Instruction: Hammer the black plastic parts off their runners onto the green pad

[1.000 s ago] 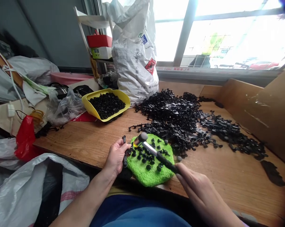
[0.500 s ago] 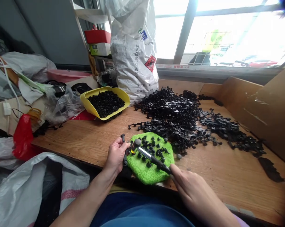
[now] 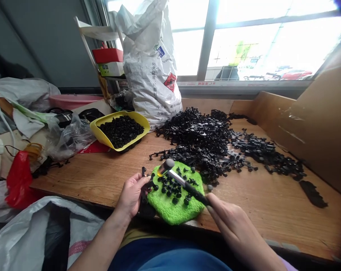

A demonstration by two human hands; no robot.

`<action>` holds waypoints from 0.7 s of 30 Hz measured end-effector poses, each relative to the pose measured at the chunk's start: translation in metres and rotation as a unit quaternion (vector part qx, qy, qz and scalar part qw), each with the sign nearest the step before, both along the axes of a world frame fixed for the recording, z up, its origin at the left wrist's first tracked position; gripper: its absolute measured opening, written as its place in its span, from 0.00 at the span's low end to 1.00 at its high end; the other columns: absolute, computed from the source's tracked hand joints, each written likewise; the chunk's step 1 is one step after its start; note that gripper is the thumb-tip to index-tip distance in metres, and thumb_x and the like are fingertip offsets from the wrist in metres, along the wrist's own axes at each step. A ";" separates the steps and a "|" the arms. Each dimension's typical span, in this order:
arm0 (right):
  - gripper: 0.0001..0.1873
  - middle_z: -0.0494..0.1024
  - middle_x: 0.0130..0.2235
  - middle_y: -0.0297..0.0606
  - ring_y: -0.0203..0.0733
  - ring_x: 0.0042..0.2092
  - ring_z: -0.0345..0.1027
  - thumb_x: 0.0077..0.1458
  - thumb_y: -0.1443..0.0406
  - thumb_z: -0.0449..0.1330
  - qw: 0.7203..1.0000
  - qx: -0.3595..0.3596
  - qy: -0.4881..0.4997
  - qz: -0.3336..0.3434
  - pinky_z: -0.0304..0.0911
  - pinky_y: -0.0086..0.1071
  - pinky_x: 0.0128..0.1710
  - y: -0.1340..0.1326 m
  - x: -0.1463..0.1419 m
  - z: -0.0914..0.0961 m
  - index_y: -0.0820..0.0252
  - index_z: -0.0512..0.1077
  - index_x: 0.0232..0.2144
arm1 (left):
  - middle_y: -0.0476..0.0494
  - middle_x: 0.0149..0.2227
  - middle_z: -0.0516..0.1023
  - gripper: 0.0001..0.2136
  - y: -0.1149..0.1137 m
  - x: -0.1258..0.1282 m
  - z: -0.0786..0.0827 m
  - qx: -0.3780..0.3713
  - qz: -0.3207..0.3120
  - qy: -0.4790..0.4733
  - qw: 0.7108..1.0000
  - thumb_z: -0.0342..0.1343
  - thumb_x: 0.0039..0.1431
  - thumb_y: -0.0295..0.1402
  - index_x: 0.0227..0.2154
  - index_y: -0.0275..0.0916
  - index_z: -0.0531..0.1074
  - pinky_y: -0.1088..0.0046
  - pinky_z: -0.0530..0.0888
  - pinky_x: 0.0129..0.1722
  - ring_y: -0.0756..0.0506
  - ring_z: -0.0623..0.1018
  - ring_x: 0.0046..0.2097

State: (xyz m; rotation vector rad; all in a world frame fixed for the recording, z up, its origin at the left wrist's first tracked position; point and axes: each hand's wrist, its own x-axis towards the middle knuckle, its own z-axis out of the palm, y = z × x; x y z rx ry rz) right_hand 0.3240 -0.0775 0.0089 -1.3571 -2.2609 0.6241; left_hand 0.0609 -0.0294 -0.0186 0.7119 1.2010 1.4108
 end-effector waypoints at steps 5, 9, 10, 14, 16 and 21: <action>0.12 0.67 0.24 0.32 0.38 0.26 0.61 0.62 0.60 0.42 0.997 -0.037 0.063 -0.038 0.54 0.30 0.26 -0.002 0.019 -0.012 0.58 0.62 0.31 | 0.50 0.24 0.71 0.09 -0.004 -0.008 0.003 -0.021 -0.068 0.007 0.997 0.61 0.45 0.33 0.28 0.34 0.71 0.84 0.63 0.17 0.56 0.67 0.21; 0.13 0.69 0.24 0.33 0.38 0.26 0.63 0.62 0.59 0.42 0.995 -0.052 0.077 -0.043 0.55 0.29 0.26 -0.004 0.025 -0.023 0.58 0.63 0.33 | 0.51 0.22 0.69 0.08 0.003 -0.007 0.003 -0.033 -0.083 0.002 0.996 0.61 0.44 0.32 0.26 0.33 0.71 0.85 0.60 0.15 0.57 0.65 0.20; 0.13 0.70 0.25 0.33 0.39 0.26 0.63 0.62 0.59 0.42 0.994 -0.050 0.081 -0.047 0.55 0.29 0.26 -0.004 0.025 -0.025 0.58 0.64 0.34 | 0.52 0.21 0.69 0.08 0.005 -0.006 0.002 -0.033 -0.084 0.002 0.996 0.61 0.44 0.31 0.26 0.33 0.71 0.85 0.59 0.15 0.58 0.64 0.19; 0.13 0.71 0.26 0.33 0.39 0.27 0.65 0.62 0.59 0.43 0.993 -0.065 0.085 -0.047 0.56 0.29 0.27 -0.006 0.024 -0.024 0.58 0.64 0.33 | 0.53 0.22 0.67 0.08 0.011 -0.004 0.001 -0.037 -0.073 0.023 0.996 0.61 0.44 0.32 0.24 0.33 0.70 0.86 0.56 0.14 0.59 0.63 0.18; 0.13 0.70 0.26 0.32 0.39 0.27 0.65 0.62 0.60 0.42 0.993 -0.081 0.079 -0.038 0.56 0.29 0.27 -0.006 0.022 -0.020 0.58 0.63 0.33 | 0.53 0.21 0.67 0.08 0.012 -0.003 0.000 -0.041 -0.070 0.035 0.996 0.61 0.44 0.32 0.23 0.33 0.69 0.86 0.56 0.14 0.59 0.62 0.18; 0.14 0.70 0.25 0.32 0.39 0.27 0.65 0.63 0.60 0.41 0.994 -0.076 0.070 -0.032 0.57 0.29 0.27 -0.005 0.021 -0.015 0.58 0.63 0.32 | 0.55 0.19 0.66 0.09 0.014 -0.001 0.001 -0.043 -0.057 0.038 0.997 0.61 0.43 0.32 0.21 0.34 0.66 0.84 0.55 0.13 0.59 0.61 0.16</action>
